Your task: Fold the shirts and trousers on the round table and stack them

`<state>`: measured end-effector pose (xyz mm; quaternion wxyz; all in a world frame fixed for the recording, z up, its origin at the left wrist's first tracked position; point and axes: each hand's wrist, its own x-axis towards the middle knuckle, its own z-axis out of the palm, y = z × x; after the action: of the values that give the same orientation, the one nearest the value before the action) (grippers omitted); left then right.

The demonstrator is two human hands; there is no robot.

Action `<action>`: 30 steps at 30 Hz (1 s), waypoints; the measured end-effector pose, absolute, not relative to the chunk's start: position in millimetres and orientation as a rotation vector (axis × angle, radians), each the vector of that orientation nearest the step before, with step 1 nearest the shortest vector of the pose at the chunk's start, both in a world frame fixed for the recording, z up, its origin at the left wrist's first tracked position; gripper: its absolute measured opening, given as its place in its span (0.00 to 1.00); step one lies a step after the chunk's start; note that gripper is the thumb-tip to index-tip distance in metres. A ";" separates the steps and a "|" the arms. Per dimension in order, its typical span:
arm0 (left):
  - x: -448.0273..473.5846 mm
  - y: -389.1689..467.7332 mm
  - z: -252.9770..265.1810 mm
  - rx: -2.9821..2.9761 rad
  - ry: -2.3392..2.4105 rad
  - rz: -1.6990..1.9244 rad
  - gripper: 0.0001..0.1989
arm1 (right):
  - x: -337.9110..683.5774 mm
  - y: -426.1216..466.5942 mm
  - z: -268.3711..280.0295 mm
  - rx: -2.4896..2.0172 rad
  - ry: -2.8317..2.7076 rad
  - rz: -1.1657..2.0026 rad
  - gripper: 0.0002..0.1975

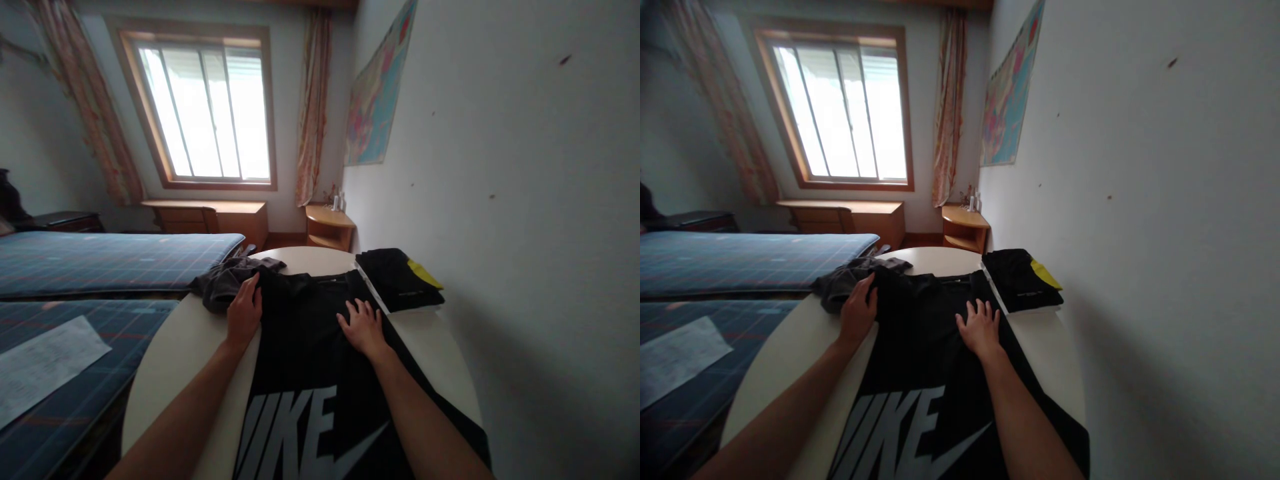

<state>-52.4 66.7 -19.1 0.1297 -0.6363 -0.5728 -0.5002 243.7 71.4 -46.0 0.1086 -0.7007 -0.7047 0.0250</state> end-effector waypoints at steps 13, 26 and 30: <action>-39.7 56.0 -4.6 -1.853 -1.913 -0.988 0.35 | 243.8 71.8 -46.2 -2.057 -2.065 0.092 0.33; -49.3 63.7 -5.4 -1.717 -2.197 -1.136 0.36 | 163.7 78.1 -13.9 -1.525 -2.427 0.217 0.29; -50.4 62.9 -8.9 -1.753 -2.143 -1.183 0.38 | 120.4 92.3 -21.9 -1.371 -2.483 0.381 0.33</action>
<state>-50.4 62.9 -8.9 0.0652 -0.5810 -0.7102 -0.3922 120.4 92.3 -21.9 0.1394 -0.4745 -0.8591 0.1318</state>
